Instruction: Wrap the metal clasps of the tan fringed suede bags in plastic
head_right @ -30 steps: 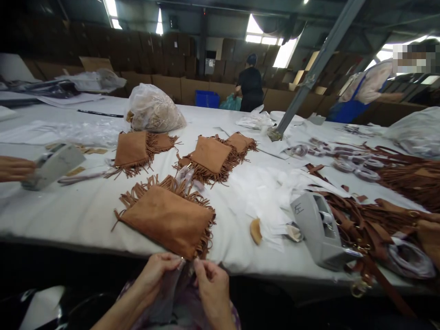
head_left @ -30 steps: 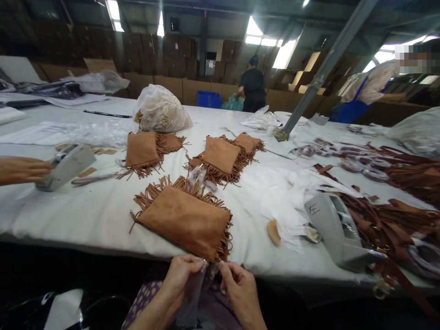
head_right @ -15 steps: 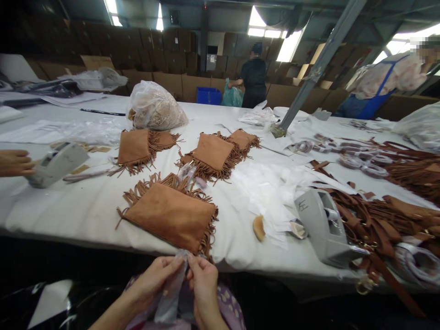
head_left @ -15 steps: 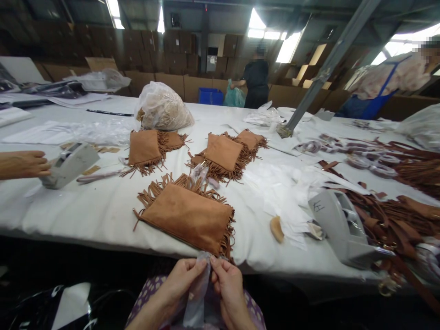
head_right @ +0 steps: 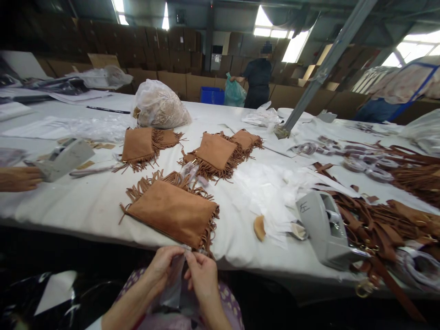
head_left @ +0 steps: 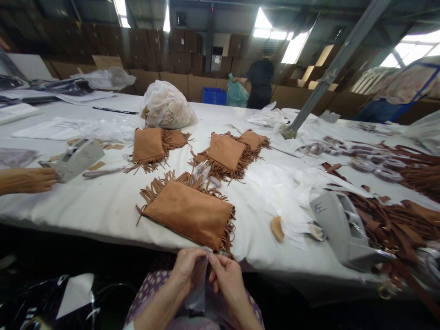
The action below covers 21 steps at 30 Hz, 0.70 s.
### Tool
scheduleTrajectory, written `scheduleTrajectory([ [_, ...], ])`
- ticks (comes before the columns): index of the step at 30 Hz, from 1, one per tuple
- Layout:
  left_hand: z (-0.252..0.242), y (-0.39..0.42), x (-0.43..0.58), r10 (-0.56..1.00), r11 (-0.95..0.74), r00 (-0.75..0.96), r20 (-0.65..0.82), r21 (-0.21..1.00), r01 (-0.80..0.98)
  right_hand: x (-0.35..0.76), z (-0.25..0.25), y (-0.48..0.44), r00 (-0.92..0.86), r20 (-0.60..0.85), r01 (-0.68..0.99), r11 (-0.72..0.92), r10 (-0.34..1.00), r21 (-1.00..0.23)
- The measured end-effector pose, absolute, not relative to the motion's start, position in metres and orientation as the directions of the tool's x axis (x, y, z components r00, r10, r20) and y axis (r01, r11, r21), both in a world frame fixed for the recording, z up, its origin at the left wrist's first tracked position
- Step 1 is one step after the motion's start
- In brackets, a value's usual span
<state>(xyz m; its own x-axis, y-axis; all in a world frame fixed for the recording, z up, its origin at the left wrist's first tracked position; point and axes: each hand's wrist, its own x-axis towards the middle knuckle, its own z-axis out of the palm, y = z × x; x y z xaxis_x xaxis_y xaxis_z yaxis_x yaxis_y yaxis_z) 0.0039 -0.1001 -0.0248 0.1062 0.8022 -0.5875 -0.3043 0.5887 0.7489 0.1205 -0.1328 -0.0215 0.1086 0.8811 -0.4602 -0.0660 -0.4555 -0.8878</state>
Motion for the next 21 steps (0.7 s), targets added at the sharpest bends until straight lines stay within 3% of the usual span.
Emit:
scheduleTrajectory([
  [7,-0.014,-0.107,-0.027,0.769,0.639,0.191,-0.610,0.738,-0.214,0.092,-0.029,-0.129,0.033,-0.645,-0.355,-0.595,0.763,-0.722],
  [11,-0.019,-0.112,-0.035,0.728,0.683,0.215,-0.651,0.715,-0.145,0.083,-0.034,-0.128,-0.023,-0.645,-0.359,-0.608,0.764,-0.708],
  [16,-0.023,-0.111,-0.037,0.779,0.623,0.171,-0.603,0.775,-0.107,0.088,-0.031,-0.127,-0.113,-0.647,-0.339,-0.642,0.754,-0.688],
  [21,-0.021,-0.116,-0.044,0.747,0.649,0.338,-0.573,0.739,-0.181,0.087,-0.030,-0.124,-0.067,-0.641,-0.335,-0.622,0.765,-0.708],
])
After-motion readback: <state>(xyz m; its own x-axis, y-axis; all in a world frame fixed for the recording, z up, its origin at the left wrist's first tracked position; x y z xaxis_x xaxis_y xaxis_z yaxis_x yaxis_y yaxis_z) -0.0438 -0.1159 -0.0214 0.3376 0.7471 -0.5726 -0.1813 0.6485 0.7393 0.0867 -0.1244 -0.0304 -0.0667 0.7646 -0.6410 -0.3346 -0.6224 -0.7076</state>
